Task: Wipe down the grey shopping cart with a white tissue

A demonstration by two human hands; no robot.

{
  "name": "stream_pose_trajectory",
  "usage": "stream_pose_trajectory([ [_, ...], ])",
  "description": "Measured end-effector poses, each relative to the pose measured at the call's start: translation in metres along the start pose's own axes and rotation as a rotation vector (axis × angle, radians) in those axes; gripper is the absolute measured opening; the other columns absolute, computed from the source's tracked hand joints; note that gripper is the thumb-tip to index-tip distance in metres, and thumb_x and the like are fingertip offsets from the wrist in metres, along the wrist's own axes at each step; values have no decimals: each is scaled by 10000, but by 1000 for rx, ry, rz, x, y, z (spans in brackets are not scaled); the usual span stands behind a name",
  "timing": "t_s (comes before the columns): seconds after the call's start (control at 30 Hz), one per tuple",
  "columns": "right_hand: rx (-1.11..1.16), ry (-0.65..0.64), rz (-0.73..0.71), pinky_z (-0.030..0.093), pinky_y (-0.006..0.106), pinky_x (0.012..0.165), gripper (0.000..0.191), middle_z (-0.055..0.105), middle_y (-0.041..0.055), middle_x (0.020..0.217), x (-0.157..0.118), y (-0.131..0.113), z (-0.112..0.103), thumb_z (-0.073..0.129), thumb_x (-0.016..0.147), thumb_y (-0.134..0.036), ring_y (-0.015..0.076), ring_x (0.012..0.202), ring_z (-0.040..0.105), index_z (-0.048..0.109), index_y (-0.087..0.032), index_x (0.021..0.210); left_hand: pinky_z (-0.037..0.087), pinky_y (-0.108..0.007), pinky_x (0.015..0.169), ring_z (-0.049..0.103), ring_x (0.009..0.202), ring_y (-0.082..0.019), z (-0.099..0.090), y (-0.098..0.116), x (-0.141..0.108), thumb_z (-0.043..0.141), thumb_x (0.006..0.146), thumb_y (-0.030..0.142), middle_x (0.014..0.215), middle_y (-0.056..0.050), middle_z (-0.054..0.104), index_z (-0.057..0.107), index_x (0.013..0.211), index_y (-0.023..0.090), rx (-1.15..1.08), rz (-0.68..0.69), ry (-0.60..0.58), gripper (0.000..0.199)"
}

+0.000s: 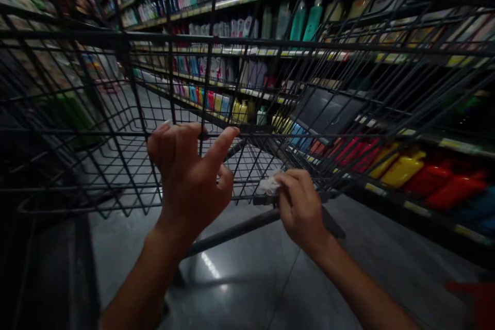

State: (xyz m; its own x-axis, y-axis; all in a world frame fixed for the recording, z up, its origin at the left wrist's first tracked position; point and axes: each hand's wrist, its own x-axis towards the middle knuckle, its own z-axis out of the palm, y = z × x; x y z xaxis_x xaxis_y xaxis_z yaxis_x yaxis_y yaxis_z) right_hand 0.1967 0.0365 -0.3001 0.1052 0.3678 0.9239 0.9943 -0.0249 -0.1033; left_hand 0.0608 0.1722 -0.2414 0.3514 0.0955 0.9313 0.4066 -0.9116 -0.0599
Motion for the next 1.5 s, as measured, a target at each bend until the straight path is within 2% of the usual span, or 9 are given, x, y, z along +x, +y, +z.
stream_pose_trajectory([
  [0.2,-81,260,-38,509,329,720,225,539,35,873,48,17,-21,485,885,-55,163,824,564,578,-230,992,313,-589,1048,491,1062,-288,0,8,-1,563,720,123,1081,-67,521,579,1202,317,62,-5,41,520],
  [0.4,32,-16,-120,518,317,732,327,587,78,937,-2,20,-8,427,851,-10,185,878,580,577,-189,1080,245,-599,1087,483,1086,-298,2,9,-1,580,704,137,1070,-53,546,603,1158,373,-6,-83,37,513],
  [0.6,6,-80,-129,531,308,737,349,599,78,946,-25,31,-24,425,834,12,184,893,600,584,-195,1066,292,-584,1049,488,1101,-318,2,9,-2,573,734,160,1122,-86,525,607,1197,268,93,10,71,477],
  [0.67,-33,-54,-130,530,307,733,331,592,70,931,-15,41,-37,439,836,9,180,874,597,581,-198,1052,311,-578,1036,485,1110,-326,2,10,-3,564,747,164,1153,-92,516,596,1213,258,130,20,62,476],
  [0.77,-109,143,-81,518,318,733,289,569,47,900,8,56,-54,481,837,-6,170,836,584,584,-213,1012,321,-581,1026,485,1110,-333,2,9,-3,566,751,173,1178,-93,509,587,1216,258,153,36,74,473],
  [0.87,-134,262,-25,507,339,748,261,556,40,888,18,63,-54,480,843,-17,172,838,573,586,-217,974,350,-579,1005,496,1083,-329,3,7,-3,575,743,174,1125,-103,513,595,1193,237,198,70,103,455],
  [1.17,36,10,67,528,333,765,329,556,80,956,-43,50,-30,417,872,1,176,893,580,579,-194,1081,338,-567,1018,465,1095,-303,1,10,-4,595,746,193,1119,-74,491,553,1218,288,240,54,79,483],
  [1.37,-13,109,38,517,340,751,267,539,51,907,-5,56,-58,437,883,-11,163,851,570,570,-206,1010,342,-568,1011,462,1090,-307,0,15,-2,593,731,185,1106,-81,485,553,1219,271,251,78,99,498],
  [1.5,-47,186,32,502,352,755,262,528,47,907,8,61,-58,427,876,-16,172,861,559,567,-207,988,327,-579,1021,457,1099,-308,2,17,-2,590,719,172,1109,-82,479,553,1227,267,228,72,98,518],
])
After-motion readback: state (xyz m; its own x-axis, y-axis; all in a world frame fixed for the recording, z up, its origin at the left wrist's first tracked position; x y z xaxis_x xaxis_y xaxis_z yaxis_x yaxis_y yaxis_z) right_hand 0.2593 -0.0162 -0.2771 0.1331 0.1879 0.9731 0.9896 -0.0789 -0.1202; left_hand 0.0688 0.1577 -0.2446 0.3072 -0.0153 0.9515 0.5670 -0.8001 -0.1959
